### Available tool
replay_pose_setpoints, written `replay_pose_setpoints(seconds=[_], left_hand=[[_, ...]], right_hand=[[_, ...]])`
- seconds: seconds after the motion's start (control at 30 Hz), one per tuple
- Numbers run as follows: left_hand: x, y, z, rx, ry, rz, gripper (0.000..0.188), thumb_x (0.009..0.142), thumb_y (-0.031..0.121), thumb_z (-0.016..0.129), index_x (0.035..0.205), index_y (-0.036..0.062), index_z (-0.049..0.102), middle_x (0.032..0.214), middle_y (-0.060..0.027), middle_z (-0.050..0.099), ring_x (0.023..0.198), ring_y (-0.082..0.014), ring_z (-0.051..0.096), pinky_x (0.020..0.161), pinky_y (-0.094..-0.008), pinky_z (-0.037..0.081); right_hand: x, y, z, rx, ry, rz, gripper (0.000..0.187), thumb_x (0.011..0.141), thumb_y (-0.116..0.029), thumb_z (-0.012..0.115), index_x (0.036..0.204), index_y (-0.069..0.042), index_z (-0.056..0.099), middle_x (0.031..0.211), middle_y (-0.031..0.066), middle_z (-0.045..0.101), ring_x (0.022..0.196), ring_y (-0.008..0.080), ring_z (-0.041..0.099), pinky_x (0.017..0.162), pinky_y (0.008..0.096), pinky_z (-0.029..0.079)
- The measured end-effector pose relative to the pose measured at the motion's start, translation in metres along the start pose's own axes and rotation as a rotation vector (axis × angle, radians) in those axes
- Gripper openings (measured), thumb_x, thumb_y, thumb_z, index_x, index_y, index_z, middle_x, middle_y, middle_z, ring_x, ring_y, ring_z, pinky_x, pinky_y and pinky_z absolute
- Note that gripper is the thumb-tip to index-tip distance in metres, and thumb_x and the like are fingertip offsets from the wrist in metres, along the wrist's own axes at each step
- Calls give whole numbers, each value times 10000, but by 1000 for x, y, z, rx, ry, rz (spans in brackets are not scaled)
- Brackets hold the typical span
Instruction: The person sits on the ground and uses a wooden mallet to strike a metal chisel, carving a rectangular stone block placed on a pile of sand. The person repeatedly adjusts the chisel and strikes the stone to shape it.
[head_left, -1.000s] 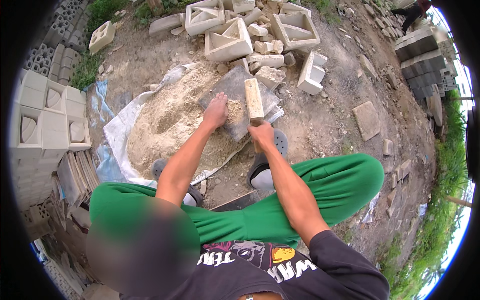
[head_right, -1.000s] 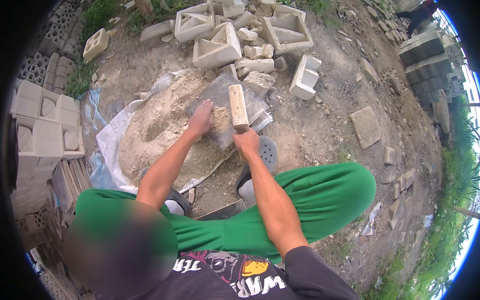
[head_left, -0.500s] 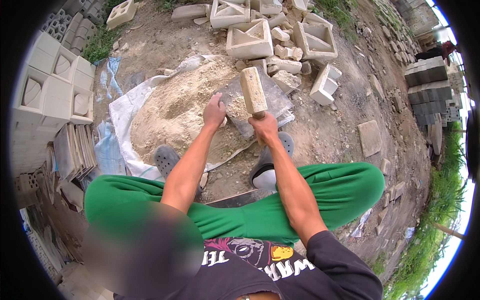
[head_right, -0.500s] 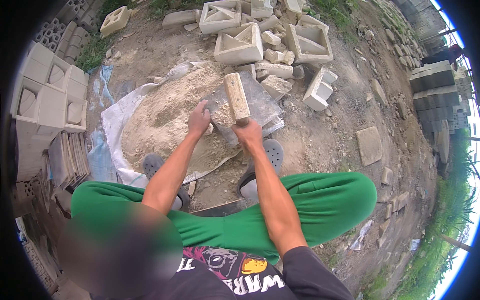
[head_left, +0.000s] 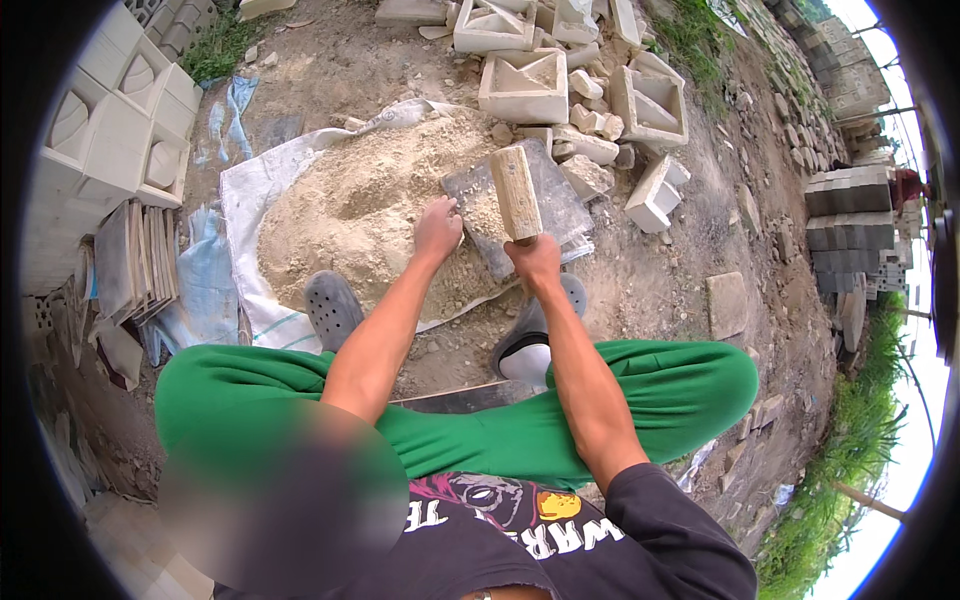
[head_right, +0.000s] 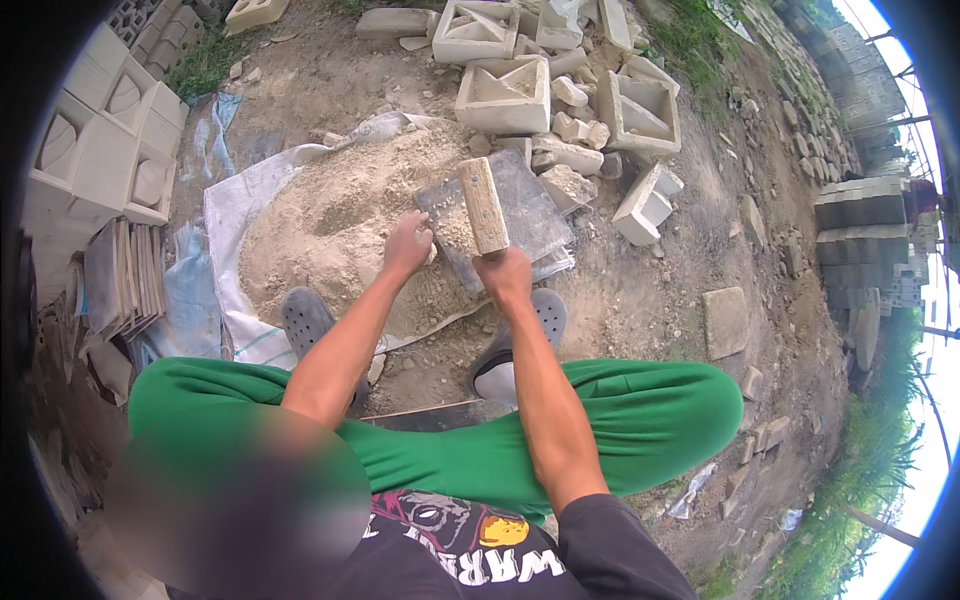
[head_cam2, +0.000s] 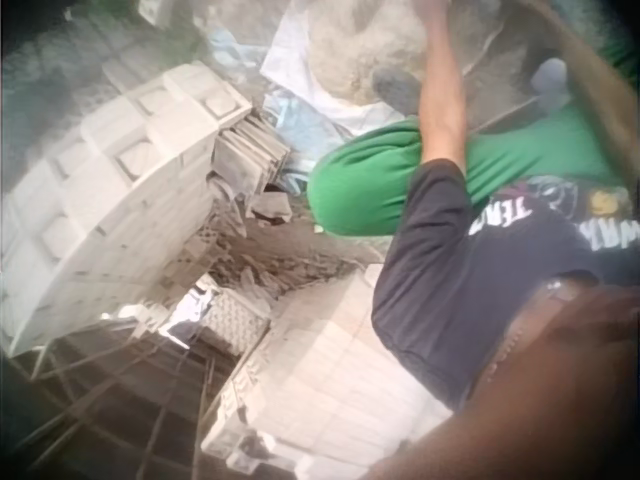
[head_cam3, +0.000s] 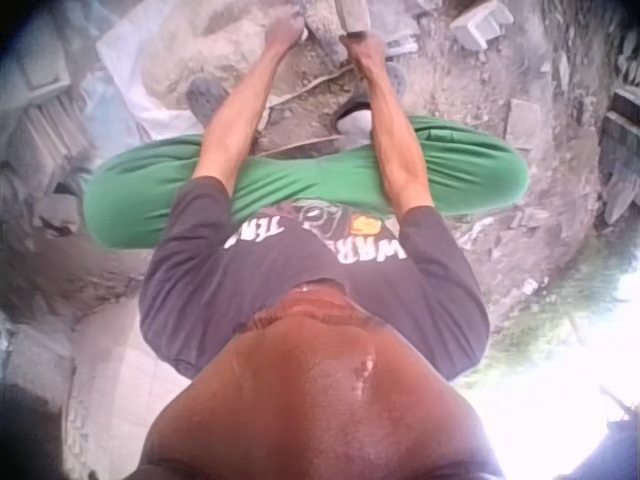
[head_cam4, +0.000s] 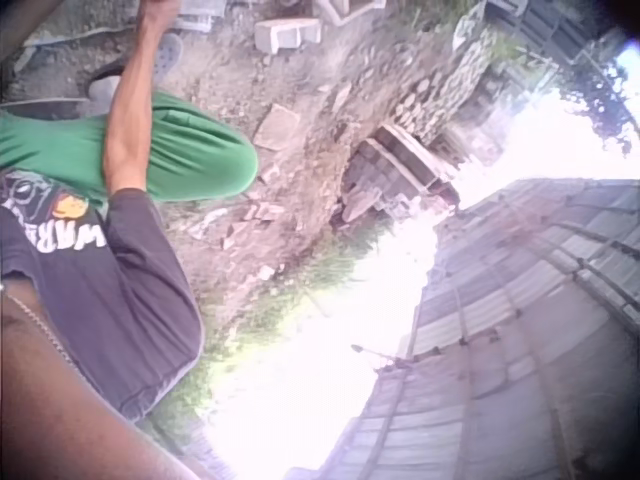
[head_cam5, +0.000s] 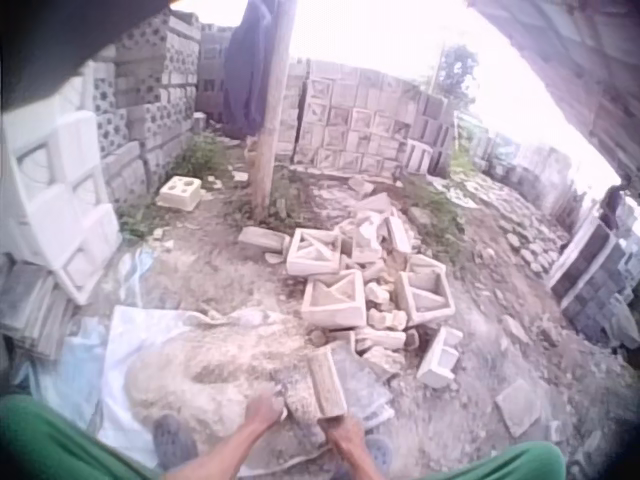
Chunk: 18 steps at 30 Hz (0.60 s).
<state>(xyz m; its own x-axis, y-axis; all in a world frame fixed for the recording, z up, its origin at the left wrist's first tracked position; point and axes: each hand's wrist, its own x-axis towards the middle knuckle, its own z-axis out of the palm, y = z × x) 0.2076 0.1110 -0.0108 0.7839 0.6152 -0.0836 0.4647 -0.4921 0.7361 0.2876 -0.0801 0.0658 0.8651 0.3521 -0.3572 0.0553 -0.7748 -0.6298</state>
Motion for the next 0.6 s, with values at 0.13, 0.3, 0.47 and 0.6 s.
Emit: replay_pose_setpoints(seconds=[0.13, 0.3, 0.47, 0.6], left_hand=[[-2, 13, 1, 123, -83, -35, 411, 891, 247, 597, 1263, 83, 660, 1430, -130, 560, 1381, -307, 451, 1153, -471, 314], [-9, 18, -1, 325, -165, -43, 480, 923, 260, 565, 1380, 117, 571, 1527, -89, 462, 1449, -302, 358, 1190, -537, 210], [-22, 35, 13, 424, -183, 70, 554, 943, 221, 513, 1471, 68, 443, 1578, -116, 381, 1473, -310, 319, 1210, -539, 164], [-35, 29, 37, 573, -95, 139, 590, 935, 195, 477, 1479, -15, 392, 1566, -171, 381, 1484, -309, 302, 1216, -536, 152]], right_hand=[[11, 17, 11, -156, -65, 159, 357, 724, -315, 731, 922, -19, 754, 734, 148, 722, 704, 274, 725, 655, 396, 549], [-7, 0, 3, 80, -20, 56, 388, 700, -316, 746, 878, 29, 736, 752, 190, 719, 719, 288, 733, 675, 388, 563], [6, 12, -1, -74, -87, 236, 466, 680, -313, 753, 948, 66, 727, 895, 252, 727, 900, 370, 719, 786, 419, 551], [6, 3, -10, 93, -140, 318, 431, 674, -290, 754, 940, 49, 741, 866, 209, 740, 831, 318, 731, 754, 398, 554]])
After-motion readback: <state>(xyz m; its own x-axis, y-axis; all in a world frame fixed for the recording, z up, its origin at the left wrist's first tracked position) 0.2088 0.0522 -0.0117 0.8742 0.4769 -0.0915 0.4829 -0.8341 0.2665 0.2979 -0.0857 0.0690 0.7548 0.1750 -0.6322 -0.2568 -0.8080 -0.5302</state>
